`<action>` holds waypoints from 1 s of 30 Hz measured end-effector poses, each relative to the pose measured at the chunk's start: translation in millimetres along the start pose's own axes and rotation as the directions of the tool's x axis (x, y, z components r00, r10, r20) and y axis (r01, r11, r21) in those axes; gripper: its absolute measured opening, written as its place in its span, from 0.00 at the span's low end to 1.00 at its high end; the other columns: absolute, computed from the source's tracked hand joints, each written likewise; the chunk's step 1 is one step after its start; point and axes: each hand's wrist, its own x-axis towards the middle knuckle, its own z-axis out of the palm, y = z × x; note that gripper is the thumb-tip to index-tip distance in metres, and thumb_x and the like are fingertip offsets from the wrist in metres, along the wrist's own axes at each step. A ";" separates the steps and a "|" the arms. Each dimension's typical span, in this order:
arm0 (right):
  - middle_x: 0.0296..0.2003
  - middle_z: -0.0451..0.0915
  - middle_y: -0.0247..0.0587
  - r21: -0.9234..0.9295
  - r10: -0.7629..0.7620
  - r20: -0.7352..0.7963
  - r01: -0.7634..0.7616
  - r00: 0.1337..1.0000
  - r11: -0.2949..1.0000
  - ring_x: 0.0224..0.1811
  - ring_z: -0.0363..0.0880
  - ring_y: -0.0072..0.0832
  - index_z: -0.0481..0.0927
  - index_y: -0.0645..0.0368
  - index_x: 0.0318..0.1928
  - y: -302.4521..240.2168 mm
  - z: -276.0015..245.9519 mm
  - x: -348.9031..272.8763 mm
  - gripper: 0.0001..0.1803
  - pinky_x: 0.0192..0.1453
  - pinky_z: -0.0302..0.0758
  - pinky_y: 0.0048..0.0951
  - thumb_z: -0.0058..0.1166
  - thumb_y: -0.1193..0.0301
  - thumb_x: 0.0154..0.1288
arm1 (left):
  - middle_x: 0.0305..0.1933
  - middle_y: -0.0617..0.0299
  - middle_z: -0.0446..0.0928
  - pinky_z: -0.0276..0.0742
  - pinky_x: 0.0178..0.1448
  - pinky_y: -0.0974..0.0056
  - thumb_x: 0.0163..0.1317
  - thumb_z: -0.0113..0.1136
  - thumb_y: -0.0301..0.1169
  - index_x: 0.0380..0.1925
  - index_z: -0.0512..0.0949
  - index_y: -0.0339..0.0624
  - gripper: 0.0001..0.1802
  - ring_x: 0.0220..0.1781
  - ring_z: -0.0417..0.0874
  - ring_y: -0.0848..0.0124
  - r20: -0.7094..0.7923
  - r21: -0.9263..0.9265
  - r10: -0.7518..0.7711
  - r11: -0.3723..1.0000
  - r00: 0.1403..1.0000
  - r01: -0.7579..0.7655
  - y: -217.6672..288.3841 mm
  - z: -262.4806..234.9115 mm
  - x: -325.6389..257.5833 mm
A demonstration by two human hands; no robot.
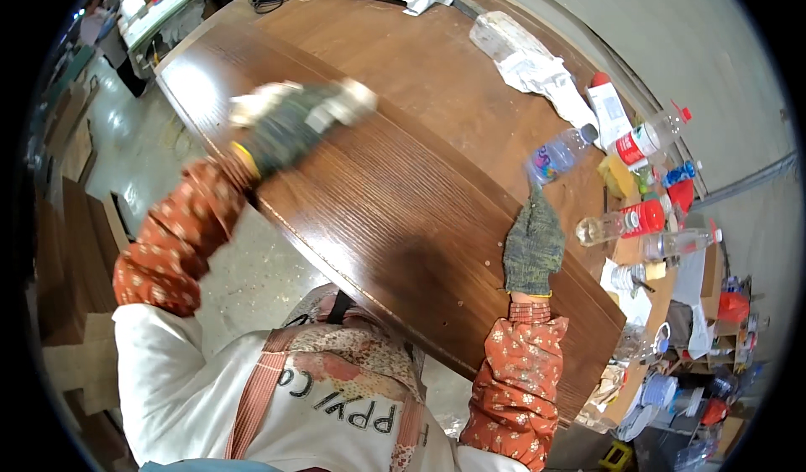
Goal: The person wipes a wooden board with a cloth, applies a substance using a sponge, and rubs the surface with a small block before repeating the process on the other side and stacking it.
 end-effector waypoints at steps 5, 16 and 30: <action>0.43 0.79 0.49 -0.115 -0.162 0.009 0.162 0.987 0.980 0.44 0.77 0.43 0.73 0.57 0.56 -9.0 -4.0 -11.4 0.18 0.48 0.72 0.39 0.44 0.70 0.67 | 0.61 0.60 0.69 0.54 0.69 0.58 0.69 0.35 0.50 0.60 0.67 0.56 0.25 0.63 0.68 0.63 -0.215 0.341 -0.422 0.812 0.881 0.473 -32.0 -54.6 -2.6; 0.38 0.79 0.41 0.030 -0.567 0.212 0.575 0.796 0.818 0.37 0.79 0.38 0.73 0.57 0.52 -185.2 59.0 53.9 0.19 0.37 0.75 0.37 0.44 0.72 0.59 | 0.57 0.53 0.72 0.57 0.65 0.55 0.68 0.30 0.53 0.55 0.70 0.45 0.30 0.60 0.70 0.55 -0.360 -0.018 -0.388 0.912 0.849 0.410 -57.4 -45.6 0.7; 0.34 0.78 0.49 0.001 -0.607 0.258 0.629 0.751 0.778 0.34 0.79 0.42 0.74 0.63 0.45 -242.3 119.0 118.5 0.16 0.35 0.74 0.41 0.44 0.71 0.58 | 0.50 0.50 0.74 0.60 0.61 0.53 0.67 0.38 0.48 0.53 0.71 0.44 0.25 0.53 0.72 0.53 -0.401 0.025 -0.343 0.923 0.850 0.384 -71.7 -29.3 15.6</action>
